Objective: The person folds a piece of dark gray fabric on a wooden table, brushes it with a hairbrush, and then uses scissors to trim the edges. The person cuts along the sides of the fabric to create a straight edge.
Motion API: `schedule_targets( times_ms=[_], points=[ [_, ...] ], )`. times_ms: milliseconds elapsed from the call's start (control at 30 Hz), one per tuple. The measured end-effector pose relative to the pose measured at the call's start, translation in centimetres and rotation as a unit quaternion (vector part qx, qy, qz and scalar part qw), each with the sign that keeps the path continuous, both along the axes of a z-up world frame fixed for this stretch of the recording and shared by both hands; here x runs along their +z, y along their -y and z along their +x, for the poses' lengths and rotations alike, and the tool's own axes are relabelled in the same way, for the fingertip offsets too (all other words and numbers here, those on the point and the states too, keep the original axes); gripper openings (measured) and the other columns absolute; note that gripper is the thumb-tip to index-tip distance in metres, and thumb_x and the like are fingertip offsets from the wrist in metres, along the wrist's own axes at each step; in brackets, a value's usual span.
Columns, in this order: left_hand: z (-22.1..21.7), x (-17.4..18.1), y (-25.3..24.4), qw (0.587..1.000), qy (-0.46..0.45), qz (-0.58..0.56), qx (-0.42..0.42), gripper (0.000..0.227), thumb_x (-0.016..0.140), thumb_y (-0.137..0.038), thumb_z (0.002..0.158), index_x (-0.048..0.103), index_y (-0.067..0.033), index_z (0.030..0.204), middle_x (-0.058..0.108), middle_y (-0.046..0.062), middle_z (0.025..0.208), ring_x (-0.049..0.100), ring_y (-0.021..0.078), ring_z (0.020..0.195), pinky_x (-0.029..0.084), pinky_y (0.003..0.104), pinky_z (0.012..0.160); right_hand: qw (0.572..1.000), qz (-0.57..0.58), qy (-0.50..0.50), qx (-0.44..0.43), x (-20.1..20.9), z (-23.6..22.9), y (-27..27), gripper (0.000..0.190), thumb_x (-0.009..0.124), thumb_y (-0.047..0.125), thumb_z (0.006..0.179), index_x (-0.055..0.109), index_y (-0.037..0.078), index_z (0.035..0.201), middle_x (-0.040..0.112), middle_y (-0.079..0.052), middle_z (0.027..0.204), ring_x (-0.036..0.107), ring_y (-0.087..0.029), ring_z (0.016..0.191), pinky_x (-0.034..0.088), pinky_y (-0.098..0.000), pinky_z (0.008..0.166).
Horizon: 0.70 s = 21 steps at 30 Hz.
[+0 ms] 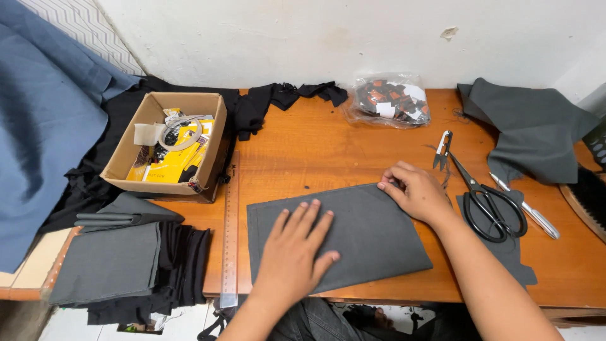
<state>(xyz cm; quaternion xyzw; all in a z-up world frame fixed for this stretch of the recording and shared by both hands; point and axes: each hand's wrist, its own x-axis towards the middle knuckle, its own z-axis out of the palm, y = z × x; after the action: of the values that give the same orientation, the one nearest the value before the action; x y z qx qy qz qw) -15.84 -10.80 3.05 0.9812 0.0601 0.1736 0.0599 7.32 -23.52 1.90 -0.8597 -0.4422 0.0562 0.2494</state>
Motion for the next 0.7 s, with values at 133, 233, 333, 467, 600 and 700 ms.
schedule_targets(
  times_ms=[133,233,333,467,600,700],
  points=[
    [-0.5,-1.9,1.0,0.998,-0.034,-0.029,-0.041,0.063,0.034,-0.052,0.087,0.027,-0.0118,0.134,0.023,0.015,0.138,0.018,0.0291,0.127,0.011,0.045,0.101,0.988,0.120,-0.076,0.067,-1.0,1.1,0.5,0.009,0.056,0.022,0.081,0.060,0.014,0.078,0.057,0.003,0.080,0.050,-0.011,0.065,0.036,-0.0241,0.056],
    [-0.5,-1.8,0.8,0.995,-0.038,-0.081,-0.049,0.065,0.032,-0.050,0.088,0.024,-0.0054,0.134,0.020,0.015,0.139,0.016,0.0270,0.129,0.008,0.043,0.103,0.991,0.099,-0.078,0.053,-1.0,1.1,0.6,0.011,0.055,0.026,0.082,0.060,0.016,0.078,0.058,0.002,0.074,0.049,-0.012,0.064,0.035,-0.0259,0.056],
    [-0.6,-2.0,0.9,0.997,-0.033,-0.055,-0.032,0.067,0.030,-0.052,0.088,0.024,-0.0043,0.134,0.017,0.018,0.140,0.012,0.0319,0.129,0.006,0.046,0.103,0.994,0.062,-0.086,0.008,-0.2,0.4,0.1,0.012,0.052,0.023,0.083,0.057,0.014,0.078,0.061,0.003,0.073,0.049,-0.013,0.060,0.034,-0.0278,0.055],
    [-0.7,-2.4,1.2,1.000,-0.016,0.000,0.013,0.071,0.027,-0.058,0.086,0.025,-0.0066,0.134,0.017,0.022,0.138,0.011,0.0406,0.127,0.006,0.053,0.101,1.000,0.004,-0.003,-0.014,-0.6,0.2,-0.2,0.015,0.054,0.029,0.081,0.061,0.015,0.079,0.061,0.003,0.073,0.054,-0.015,0.069,0.038,-0.0309,0.056],
    [-0.8,-2.7,1.3,0.998,-0.012,0.029,0.050,0.077,0.028,-0.062,0.083,0.023,-0.0036,0.134,0.016,0.021,0.139,0.011,0.0372,0.129,0.006,0.051,0.103,0.997,-0.034,0.045,-0.046,-1.3,0.4,-0.3,0.020,0.055,0.036,0.081,0.057,0.017,0.079,0.053,0.004,0.061,0.055,-0.017,0.068,0.038,-0.0336,0.052],
    [-0.7,-2.9,1.3,0.997,-0.018,0.043,0.055,0.078,0.027,-0.062,0.082,0.022,-0.0033,0.134,0.016,0.021,0.139,0.011,0.0380,0.129,0.006,0.051,0.103,0.988,0.068,0.138,-0.032,-1.1,-0.1,0.0,0.018,0.052,0.027,0.087,0.058,0.010,0.085,0.059,-0.003,0.071,0.057,-0.022,0.070,0.040,-0.0355,0.055]
  ],
)
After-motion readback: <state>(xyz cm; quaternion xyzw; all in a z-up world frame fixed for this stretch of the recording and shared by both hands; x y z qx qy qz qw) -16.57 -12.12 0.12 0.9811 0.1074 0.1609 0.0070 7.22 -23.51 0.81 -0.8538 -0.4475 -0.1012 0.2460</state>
